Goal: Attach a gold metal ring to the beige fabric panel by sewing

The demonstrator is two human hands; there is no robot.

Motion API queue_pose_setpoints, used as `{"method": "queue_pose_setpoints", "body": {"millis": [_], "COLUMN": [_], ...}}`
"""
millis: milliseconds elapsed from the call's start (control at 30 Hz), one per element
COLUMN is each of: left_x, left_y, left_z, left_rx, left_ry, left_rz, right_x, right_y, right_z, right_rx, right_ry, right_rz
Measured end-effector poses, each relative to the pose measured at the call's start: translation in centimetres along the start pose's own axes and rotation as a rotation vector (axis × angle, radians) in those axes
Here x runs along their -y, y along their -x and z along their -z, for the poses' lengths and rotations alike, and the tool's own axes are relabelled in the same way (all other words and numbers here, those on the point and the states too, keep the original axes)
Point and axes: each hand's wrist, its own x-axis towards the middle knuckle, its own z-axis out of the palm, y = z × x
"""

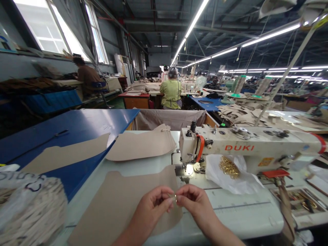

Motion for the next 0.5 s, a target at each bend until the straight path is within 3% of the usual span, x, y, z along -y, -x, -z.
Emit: {"method": "queue_pose_setpoints", "body": {"millis": [167,300,500], "left_x": [0.0,0.2,1.3], "left_y": [0.1,0.0,0.6], "left_z": [0.1,0.4,-0.5], "left_rx": [0.054,0.079,-0.033], "left_ry": [-0.045,0.057,0.377], "left_rz": [0.004,0.041,0.229], "right_x": [0.4,0.4,-0.7], "right_y": [0.1,0.3,0.4], "right_z": [-0.2,0.1,0.4], "right_rx": [0.149,0.149,0.099], "right_ry": [-0.043,-0.060,-0.143], "right_rz": [-0.124,-0.149,-0.214]}}
